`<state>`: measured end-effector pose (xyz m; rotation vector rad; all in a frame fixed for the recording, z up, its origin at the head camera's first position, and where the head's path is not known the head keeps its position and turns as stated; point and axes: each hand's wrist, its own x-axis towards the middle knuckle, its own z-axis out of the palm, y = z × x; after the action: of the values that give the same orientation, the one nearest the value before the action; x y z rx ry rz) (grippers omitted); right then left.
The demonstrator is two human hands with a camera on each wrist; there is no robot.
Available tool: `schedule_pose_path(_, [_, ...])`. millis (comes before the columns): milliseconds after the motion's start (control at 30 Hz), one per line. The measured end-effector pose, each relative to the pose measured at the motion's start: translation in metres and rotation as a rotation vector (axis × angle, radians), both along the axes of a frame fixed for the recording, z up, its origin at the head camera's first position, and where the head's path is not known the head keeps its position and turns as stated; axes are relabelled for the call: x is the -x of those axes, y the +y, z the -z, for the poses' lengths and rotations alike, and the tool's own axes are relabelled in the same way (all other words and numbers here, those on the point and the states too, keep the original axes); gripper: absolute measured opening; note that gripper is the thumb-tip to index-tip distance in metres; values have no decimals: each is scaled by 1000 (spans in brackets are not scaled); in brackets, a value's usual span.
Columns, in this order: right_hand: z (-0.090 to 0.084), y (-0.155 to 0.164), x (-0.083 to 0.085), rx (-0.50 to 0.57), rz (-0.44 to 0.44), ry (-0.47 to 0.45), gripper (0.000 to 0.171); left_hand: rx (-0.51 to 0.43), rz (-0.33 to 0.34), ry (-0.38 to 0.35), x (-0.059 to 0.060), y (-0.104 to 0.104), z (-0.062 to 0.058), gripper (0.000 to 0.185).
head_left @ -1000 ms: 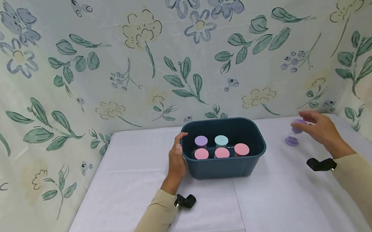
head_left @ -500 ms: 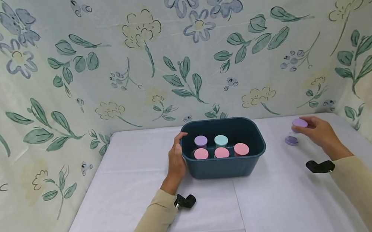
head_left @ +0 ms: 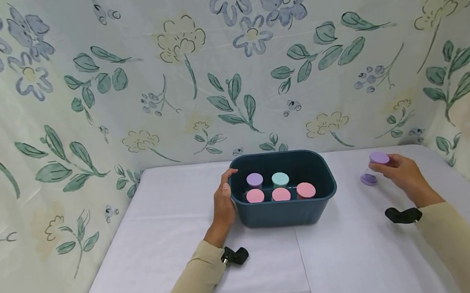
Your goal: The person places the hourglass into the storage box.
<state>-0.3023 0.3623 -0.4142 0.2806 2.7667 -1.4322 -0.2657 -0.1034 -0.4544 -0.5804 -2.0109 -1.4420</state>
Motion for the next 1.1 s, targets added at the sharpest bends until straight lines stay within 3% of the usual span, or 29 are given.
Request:
schedule_pose_path(567, [0,0,-2,42,13,-18,96,12,4,-16,3,0,5,48])
schedule_pose_path(667, [-1,-1,-3,36,7,-3,95,3,14,-30,-1,1,-1,46])
schedule_pose_path(933, [-10,-8,-10,-18,-3,65,88,14,6,-38,-23,5,-30,44])
schedule_pose_path(1100, [-21,-17,-14,-29,-8,105,88,9,-6,-33,-25,6,-32,43])
